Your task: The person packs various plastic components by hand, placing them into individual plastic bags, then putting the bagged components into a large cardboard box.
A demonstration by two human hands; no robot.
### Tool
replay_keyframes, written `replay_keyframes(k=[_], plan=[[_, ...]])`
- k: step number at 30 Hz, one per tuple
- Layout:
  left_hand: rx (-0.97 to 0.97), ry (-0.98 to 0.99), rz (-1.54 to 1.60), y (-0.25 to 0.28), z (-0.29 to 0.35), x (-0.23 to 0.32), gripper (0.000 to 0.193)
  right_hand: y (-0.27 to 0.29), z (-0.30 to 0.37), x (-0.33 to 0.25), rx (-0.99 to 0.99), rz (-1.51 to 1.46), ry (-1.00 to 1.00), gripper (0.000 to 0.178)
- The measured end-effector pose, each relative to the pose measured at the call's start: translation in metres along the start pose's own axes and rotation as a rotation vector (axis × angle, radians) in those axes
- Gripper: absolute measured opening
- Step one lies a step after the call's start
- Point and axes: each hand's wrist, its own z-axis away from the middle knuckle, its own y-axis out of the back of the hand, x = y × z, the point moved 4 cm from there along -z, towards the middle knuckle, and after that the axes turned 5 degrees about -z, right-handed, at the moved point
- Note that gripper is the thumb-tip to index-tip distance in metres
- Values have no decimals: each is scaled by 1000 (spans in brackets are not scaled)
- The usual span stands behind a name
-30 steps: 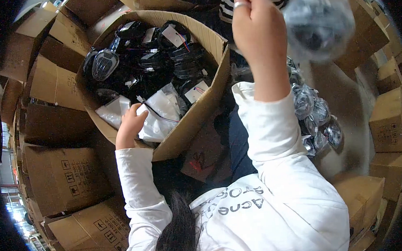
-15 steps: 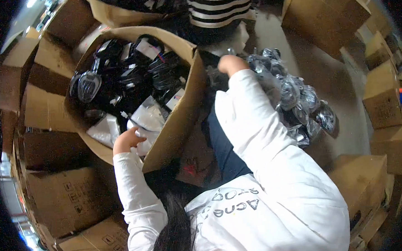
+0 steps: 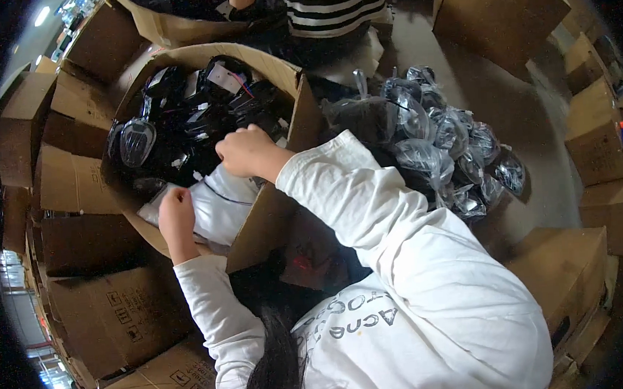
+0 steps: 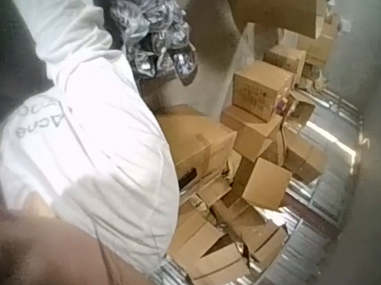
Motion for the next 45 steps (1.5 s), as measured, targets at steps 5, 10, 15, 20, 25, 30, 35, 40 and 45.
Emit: replay_keyframes(k=[5,10,15,20,25,30,35,40,45], plan=[[472,-121,1258,59,5,-20,14,-30,4,-38,-685,-416,19,44],[537,45,1687,58,16,-24,16,-41,31,-84,-961,-460,124,77],[340,185,1718,24,4,-29,17,-45,-17,-66,-491,-948,1,103],[266,140,1625,15,3,-19,17,-44,-36,-49,-236,-1076,12,74],[294,63,1440,4,-1,-25,17,-29,-30,-66,74,-1400,101,33],[384,-4,1155,4,4,-18,17,-29,-26,-42,108,-1283,-40,25],[436,-379,426,17,27,27,29,-18,-14,-31,-52,-1275,-30,30],[175,-437,718,2,25,28,15,-11,-14,-23,-106,-975,119,50],[476,95,1084,29,2,-40,17,60,-27,59,375,-422,-186,40]])
